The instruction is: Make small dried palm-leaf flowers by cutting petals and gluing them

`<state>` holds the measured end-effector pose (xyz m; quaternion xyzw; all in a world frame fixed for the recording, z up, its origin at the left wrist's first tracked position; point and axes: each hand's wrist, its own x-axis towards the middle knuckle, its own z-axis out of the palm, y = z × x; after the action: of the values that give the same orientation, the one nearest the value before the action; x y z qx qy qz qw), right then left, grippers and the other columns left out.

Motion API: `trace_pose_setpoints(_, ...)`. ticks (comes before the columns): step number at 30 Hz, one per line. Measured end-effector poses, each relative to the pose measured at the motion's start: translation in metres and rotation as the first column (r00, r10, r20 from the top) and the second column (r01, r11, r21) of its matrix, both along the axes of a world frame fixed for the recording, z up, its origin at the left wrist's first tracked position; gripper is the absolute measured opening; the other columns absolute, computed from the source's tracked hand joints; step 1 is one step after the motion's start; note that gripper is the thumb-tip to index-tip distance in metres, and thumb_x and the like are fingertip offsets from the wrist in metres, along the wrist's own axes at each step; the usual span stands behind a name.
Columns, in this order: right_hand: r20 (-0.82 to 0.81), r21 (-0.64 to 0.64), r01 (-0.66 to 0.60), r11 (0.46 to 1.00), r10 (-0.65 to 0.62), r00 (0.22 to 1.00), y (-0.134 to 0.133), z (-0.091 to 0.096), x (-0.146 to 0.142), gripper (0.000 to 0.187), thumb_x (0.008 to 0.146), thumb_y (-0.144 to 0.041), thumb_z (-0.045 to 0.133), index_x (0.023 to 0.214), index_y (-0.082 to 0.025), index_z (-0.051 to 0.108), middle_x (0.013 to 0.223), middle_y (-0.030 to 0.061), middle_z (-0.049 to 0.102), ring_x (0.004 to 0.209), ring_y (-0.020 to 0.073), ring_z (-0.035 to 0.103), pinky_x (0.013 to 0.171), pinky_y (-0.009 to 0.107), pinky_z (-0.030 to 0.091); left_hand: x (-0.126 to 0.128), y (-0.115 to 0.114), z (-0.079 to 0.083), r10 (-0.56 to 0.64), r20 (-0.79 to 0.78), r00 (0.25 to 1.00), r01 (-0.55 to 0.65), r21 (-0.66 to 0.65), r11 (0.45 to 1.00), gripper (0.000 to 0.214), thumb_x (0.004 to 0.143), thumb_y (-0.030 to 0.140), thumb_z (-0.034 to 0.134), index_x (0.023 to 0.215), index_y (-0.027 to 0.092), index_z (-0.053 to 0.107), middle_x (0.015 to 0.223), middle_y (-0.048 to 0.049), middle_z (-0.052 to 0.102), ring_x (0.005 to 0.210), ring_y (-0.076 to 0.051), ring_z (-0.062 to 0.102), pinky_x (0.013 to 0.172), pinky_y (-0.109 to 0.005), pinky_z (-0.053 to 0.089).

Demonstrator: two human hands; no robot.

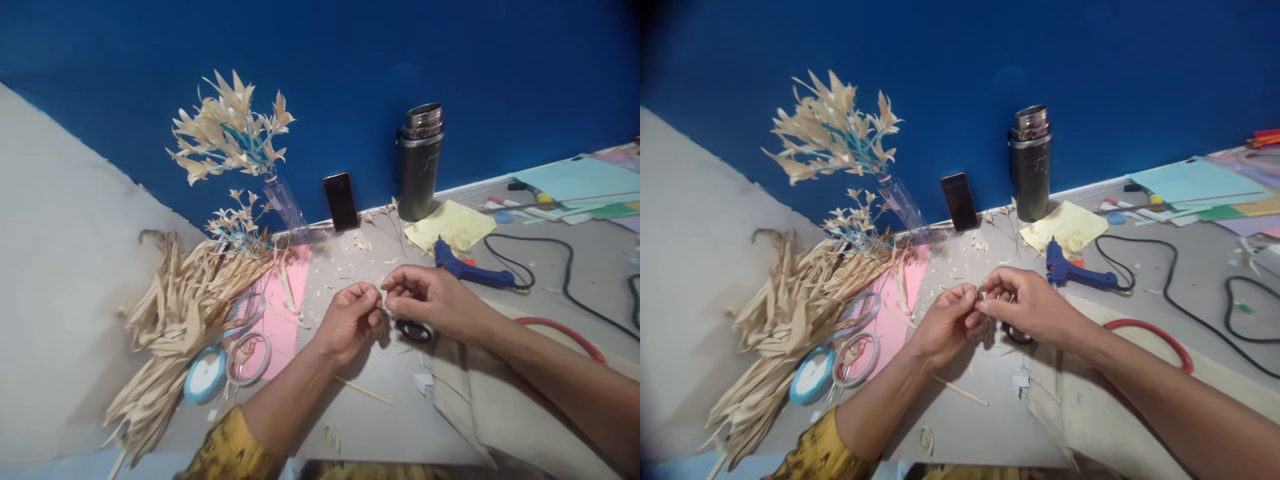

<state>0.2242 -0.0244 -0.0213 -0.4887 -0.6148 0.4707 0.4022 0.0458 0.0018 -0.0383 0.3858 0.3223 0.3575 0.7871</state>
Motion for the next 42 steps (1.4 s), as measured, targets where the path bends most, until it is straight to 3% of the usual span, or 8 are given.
trace_pose_setpoints(5, -0.156, -0.060, 0.031, 0.998, -0.040, 0.987, 0.000, -0.001, -0.005, 0.019, 0.078, -0.035, 0.071, 0.084, -0.017, 0.072, 0.075, 0.0024, 0.072, 0.067, 0.0153, 0.063, 0.060, 0.025, 0.047, 0.005, -0.007, -0.003, -0.078, 0.165, 0.983, 0.100, -0.129, 0.987, 0.037, 0.072, 0.037, 0.085, 0.073, 0.015, 0.055, 0.053, 0.0050, 0.046, 0.046, -0.005, 0.038, 0.049, -0.019, 0.034)
trace_pose_setpoints(9, -0.181, -0.065, 0.101, 0.993, -0.112, 0.977, -0.001, 0.003, -0.005, 0.024, 0.076, -0.039, 0.074, 0.074, -0.016, 0.070, 0.070, 0.0016, 0.069, 0.061, 0.0127, 0.058, 0.056, 0.024, 0.043, 0.008, -0.011, -0.006, -0.082, 0.081, 0.993, 0.089, -0.093, 0.992, 0.039, 0.071, 0.042, 0.085, 0.076, 0.016, 0.056, 0.053, 0.0049, 0.049, 0.044, -0.007, 0.041, 0.048, -0.020, 0.035)
trace_pose_setpoints(12, -0.189, -0.104, 0.151, 0.983, -0.169, 0.967, -0.001, 0.008, -0.004, 0.026, 0.073, -0.041, 0.075, 0.072, -0.016, 0.068, 0.064, 0.0004, 0.065, 0.053, 0.0097, 0.050, 0.048, 0.022, 0.036, 0.006, -0.006, -0.005, 0.092, -0.131, 0.987, -0.086, 0.054, 0.995, 0.037, 0.067, 0.038, 0.087, 0.078, 0.016, 0.059, 0.056, 0.0035, 0.054, 0.046, -0.009, 0.047, 0.048, -0.021, 0.038)
trace_pose_setpoints(16, -0.145, -0.211, 0.111, 0.971, -0.144, 0.979, -0.003, 0.011, -0.004, 0.023, 0.071, -0.037, 0.076, 0.070, -0.016, 0.068, 0.046, -0.0037, 0.054, 0.043, 0.0083, 0.043, 0.043, 0.021, 0.029, 0.000, 0.003, 0.000, 0.327, -0.270, 0.906, -0.255, 0.269, 0.929, 0.031, 0.078, 0.044, 0.077, 0.080, 0.015, 0.067, 0.048, 0.0048, 0.049, 0.042, -0.007, 0.041, 0.044, -0.019, 0.030)
trace_pose_setpoints(21, -0.230, -0.257, -0.053, 0.965, -0.008, 0.973, -0.002, 0.007, -0.001, 0.023, 0.073, -0.036, 0.076, 0.067, -0.015, 0.069, 0.054, 0.0003, 0.063, 0.044, 0.0070, 0.044, 0.045, 0.022, 0.030, 0.000, -0.001, 0.004, 0.089, -0.090, 0.992, -0.072, 0.177, 0.982, 0.041, 0.069, 0.040, 0.086, 0.098, 0.013, 0.075, 0.067, -0.0032, 0.067, 0.058, -0.011, 0.059, 0.059, -0.024, 0.046)
trace_pose_setpoints(26, -0.382, -0.356, -0.246, 0.901, 0.100, 0.919, 0.002, 0.000, 0.005, 0.028, 0.069, -0.036, 0.082, 0.064, -0.013, 0.066, 0.060, 0.0020, 0.068, 0.042, 0.0045, 0.041, 0.044, 0.021, 0.028, -0.001, -0.003, 0.005, -0.076, -0.064, 0.995, 0.081, 0.074, 0.994, 0.039, 0.063, 0.037, 0.090, 0.090, 0.013, 0.077, 0.067, -0.0054, 0.069, 0.055, -0.011, 0.059, 0.057, -0.024, 0.044)
trace_pose_setpoints(33, -0.389, -0.346, -0.275, 0.897, 0.129, 0.912, 0.003, -0.011, 0.005, 0.023, 0.075, -0.034, 0.079, 0.073, -0.014, 0.067, 0.069, 0.0016, 0.070, 0.044, 0.0044, 0.045, 0.045, 0.020, 0.029, -0.003, -0.003, 0.003, -0.012, -0.035, 0.999, 0.013, 0.034, 0.999, 0.031, 0.058, 0.031, 0.092, 0.073, 0.013, 0.071, 0.063, -0.0024, 0.066, 0.051, -0.010, 0.056, 0.053, -0.023, 0.040)
trace_pose_setpoints(42, -0.211, -0.290, -0.167, 0.942, 0.107, 0.972, 0.002, -0.002, 0.002, 0.030, 0.078, -0.043, 0.073, 0.069, -0.016, 0.063, 0.064, -0.0008, 0.063, 0.046, 0.0061, 0.045, 0.047, 0.022, 0.030, -0.001, -0.004, 0.004, 0.066, -0.075, 0.995, -0.058, 0.115, 0.992, 0.032, 0.062, 0.034, 0.089, 0.078, 0.013, 0.070, 0.061, -0.0011, 0.064, 0.050, -0.009, 0.053, 0.051, -0.022, 0.039)
